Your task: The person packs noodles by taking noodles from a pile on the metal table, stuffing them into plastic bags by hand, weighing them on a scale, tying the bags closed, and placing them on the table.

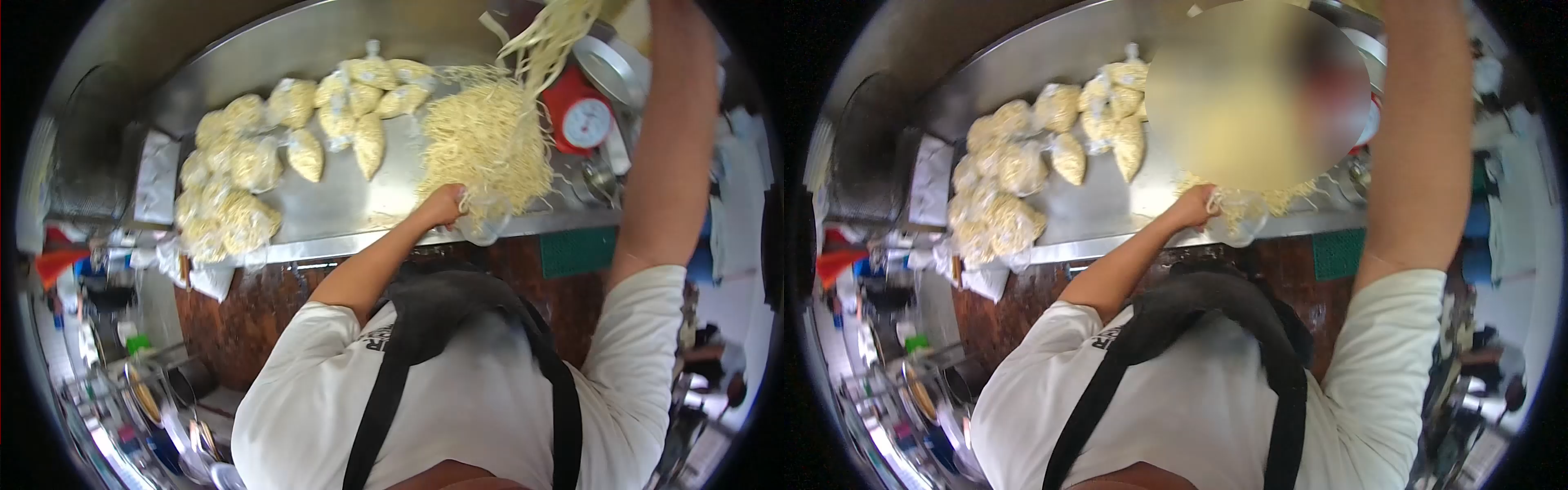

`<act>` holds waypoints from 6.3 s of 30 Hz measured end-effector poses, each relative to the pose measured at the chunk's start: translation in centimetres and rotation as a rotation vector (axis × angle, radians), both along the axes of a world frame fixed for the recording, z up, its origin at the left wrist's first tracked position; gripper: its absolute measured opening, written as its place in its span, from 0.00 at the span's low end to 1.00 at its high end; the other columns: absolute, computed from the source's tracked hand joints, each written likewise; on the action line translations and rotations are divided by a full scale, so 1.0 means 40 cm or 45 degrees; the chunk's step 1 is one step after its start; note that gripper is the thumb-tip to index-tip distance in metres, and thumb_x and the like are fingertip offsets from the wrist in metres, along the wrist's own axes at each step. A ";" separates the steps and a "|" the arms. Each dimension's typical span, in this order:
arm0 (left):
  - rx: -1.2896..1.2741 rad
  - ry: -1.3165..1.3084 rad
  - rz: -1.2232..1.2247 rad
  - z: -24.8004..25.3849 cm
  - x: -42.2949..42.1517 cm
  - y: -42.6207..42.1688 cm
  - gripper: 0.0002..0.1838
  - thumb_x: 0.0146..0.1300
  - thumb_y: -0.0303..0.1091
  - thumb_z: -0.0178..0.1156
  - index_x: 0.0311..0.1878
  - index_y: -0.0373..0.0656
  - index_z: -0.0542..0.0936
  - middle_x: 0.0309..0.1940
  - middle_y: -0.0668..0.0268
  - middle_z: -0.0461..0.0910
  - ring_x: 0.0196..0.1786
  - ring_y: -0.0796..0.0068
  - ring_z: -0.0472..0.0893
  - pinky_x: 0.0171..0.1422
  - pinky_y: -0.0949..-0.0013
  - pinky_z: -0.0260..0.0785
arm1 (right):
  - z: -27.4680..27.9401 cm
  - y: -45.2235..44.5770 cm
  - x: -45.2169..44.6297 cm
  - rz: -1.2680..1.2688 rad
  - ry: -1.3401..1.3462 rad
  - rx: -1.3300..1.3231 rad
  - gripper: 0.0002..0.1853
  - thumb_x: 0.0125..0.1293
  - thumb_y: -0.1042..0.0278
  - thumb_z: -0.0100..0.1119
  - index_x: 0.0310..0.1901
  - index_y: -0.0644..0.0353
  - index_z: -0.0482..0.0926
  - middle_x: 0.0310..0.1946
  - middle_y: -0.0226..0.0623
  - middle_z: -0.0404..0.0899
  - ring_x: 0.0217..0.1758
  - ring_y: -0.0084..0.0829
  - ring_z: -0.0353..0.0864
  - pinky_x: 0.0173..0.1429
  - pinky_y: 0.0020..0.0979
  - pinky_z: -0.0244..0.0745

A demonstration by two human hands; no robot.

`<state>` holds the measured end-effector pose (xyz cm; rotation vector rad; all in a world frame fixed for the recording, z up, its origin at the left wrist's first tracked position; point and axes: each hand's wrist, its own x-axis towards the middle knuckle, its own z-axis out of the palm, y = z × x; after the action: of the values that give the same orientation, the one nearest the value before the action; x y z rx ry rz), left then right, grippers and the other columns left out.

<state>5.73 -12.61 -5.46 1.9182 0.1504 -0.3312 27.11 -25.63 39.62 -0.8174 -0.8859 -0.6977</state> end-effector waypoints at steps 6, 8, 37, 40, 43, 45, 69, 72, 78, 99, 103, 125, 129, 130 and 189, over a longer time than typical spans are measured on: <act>-0.628 0.198 0.395 0.020 -0.043 0.017 0.12 0.64 0.25 0.57 0.50 0.35 0.77 0.30 0.62 0.80 0.16 0.75 0.74 0.22 0.70 0.71 | -0.351 -0.052 0.147 -0.606 0.280 -0.483 0.16 0.69 0.58 0.57 0.47 0.64 0.78 0.38 0.47 0.80 0.42 0.42 0.80 0.46 0.38 0.76; -0.705 0.175 0.556 0.048 -0.063 0.032 0.12 0.65 0.26 0.57 0.51 0.35 0.77 0.30 0.63 0.80 0.17 0.76 0.74 0.22 0.71 0.71 | -0.523 -0.060 0.173 -0.740 0.359 -0.809 0.18 0.67 0.57 0.58 0.48 0.65 0.78 0.40 0.51 0.82 0.44 0.47 0.82 0.49 0.41 0.77; -0.168 -0.066 0.640 0.159 -0.083 0.088 0.12 0.74 0.34 0.50 0.47 0.40 0.81 0.26 0.65 0.76 0.18 0.78 0.74 0.24 0.70 0.71 | -1.069 -0.214 -0.229 0.057 0.391 -1.912 0.14 0.65 0.71 0.52 0.49 0.57 0.82 0.41 0.51 0.82 0.46 0.54 0.80 0.51 0.47 0.75; -0.220 0.016 0.794 0.116 -0.088 0.091 0.14 0.75 0.39 0.51 0.42 0.40 0.80 0.23 0.66 0.76 0.17 0.77 0.72 0.25 0.69 0.71 | -1.026 -0.184 -0.227 0.115 0.372 -2.457 0.15 0.61 0.69 0.60 0.51 0.58 0.81 0.47 0.52 0.80 0.50 0.54 0.78 0.54 0.44 0.74; -0.227 -0.088 0.754 0.166 -0.086 0.043 0.15 0.76 0.40 0.50 0.43 0.39 0.80 0.21 0.70 0.74 0.20 0.81 0.72 0.26 0.73 0.71 | -0.984 -0.126 -0.251 -0.054 0.163 -2.268 0.16 0.58 0.66 0.66 0.48 0.61 0.81 0.49 0.53 0.77 0.51 0.52 0.77 0.54 0.43 0.73; -0.316 -0.091 0.712 0.187 -0.084 0.014 0.16 0.77 0.41 0.50 0.44 0.39 0.80 0.22 0.70 0.75 0.21 0.81 0.73 0.28 0.73 0.71 | -0.973 -0.074 -0.272 -0.080 0.033 -1.778 0.17 0.57 0.65 0.69 0.46 0.63 0.81 0.50 0.53 0.75 0.51 0.50 0.76 0.55 0.42 0.73; -0.230 -0.118 0.832 0.112 -0.095 0.058 0.08 0.63 0.31 0.65 0.38 0.37 0.77 0.23 0.67 0.76 0.21 0.80 0.74 0.25 0.72 0.70 | -0.585 0.041 -0.071 -0.018 0.256 -0.798 0.07 0.71 0.70 0.59 0.41 0.66 0.80 0.36 0.40 0.80 0.36 0.28 0.84 0.42 0.27 0.78; -0.158 -0.073 0.830 0.093 -0.124 0.056 0.08 0.62 0.28 0.64 0.40 0.36 0.76 0.26 0.66 0.76 0.21 0.80 0.75 0.25 0.72 0.71 | -0.893 -0.015 0.029 -0.074 0.537 -1.661 0.17 0.70 0.63 0.61 0.53 0.66 0.78 0.50 0.52 0.80 0.53 0.48 0.81 0.59 0.37 0.76; -0.320 -0.111 0.869 0.068 -0.126 0.067 0.05 0.68 0.29 0.57 0.41 0.37 0.77 0.27 0.66 0.77 0.23 0.80 0.76 0.26 0.74 0.72 | -0.925 -0.125 -0.312 -0.083 0.279 -2.112 0.39 0.62 0.58 0.67 0.70 0.66 0.62 0.66 0.62 0.64 0.66 0.56 0.68 0.68 0.45 0.66; -0.621 -0.596 0.719 0.176 -0.012 0.069 0.22 0.73 0.33 0.55 0.67 0.38 0.68 0.33 0.66 0.77 0.32 0.76 0.78 0.39 0.70 0.78 | -0.856 -0.191 -0.156 -0.039 0.758 -1.384 0.12 0.72 0.61 0.54 0.40 0.60 0.82 0.22 0.41 0.78 0.23 0.33 0.79 0.31 0.34 0.73; -0.709 -0.711 0.669 0.308 0.016 0.031 0.30 0.72 0.33 0.56 0.74 0.39 0.58 0.40 0.63 0.80 0.36 0.74 0.80 0.45 0.68 0.77 | -0.544 -0.244 0.034 -0.184 0.761 -1.077 0.14 0.76 0.61 0.49 0.43 0.57 0.84 0.22 0.30 0.78 0.21 0.21 0.77 0.27 0.26 0.74; -0.651 -0.273 0.952 0.094 -0.096 -0.004 0.24 0.71 0.27 0.55 0.68 0.37 0.63 0.32 0.65 0.78 0.29 0.76 0.79 0.38 0.70 0.77 | -0.589 -0.648 0.425 -1.182 0.918 -0.980 0.28 0.59 0.42 0.66 0.47 0.62 0.83 0.36 0.46 0.86 0.40 0.38 0.87 0.46 0.35 0.79; -0.682 -0.257 0.931 0.079 -0.100 -0.026 0.24 0.71 0.27 0.55 0.68 0.37 0.64 0.31 0.65 0.78 0.28 0.76 0.79 0.38 0.70 0.77 | -0.628 -0.664 0.453 -1.429 0.942 -0.989 0.42 0.52 0.31 0.66 0.52 0.68 0.80 0.48 0.55 0.83 0.56 0.49 0.81 0.61 0.39 0.73; -0.675 -0.252 0.925 0.074 -0.101 -0.028 0.23 0.71 0.27 0.55 0.68 0.37 0.64 0.31 0.65 0.78 0.28 0.76 0.79 0.38 0.70 0.77 | -0.645 -0.674 0.469 -1.443 0.931 -0.989 0.43 0.52 0.32 0.67 0.53 0.69 0.78 0.43 0.53 0.84 0.50 0.46 0.82 0.56 0.37 0.75; 0.152 -0.496 0.460 0.000 0.009 0.018 0.26 0.62 0.29 0.62 0.63 0.34 0.70 0.57 0.49 0.77 0.54 0.56 0.80 0.61 0.61 0.71 | -0.924 -0.008 -0.268 0.586 0.393 -1.720 0.27 0.60 0.72 0.65 0.62 0.57 0.73 0.55 0.46 0.78 0.58 0.45 0.77 0.65 0.40 0.71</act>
<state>6.08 -11.87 -5.47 1.9888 0.2561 0.2982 16.41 -25.95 2.67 -1.7525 -1.1626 0.5565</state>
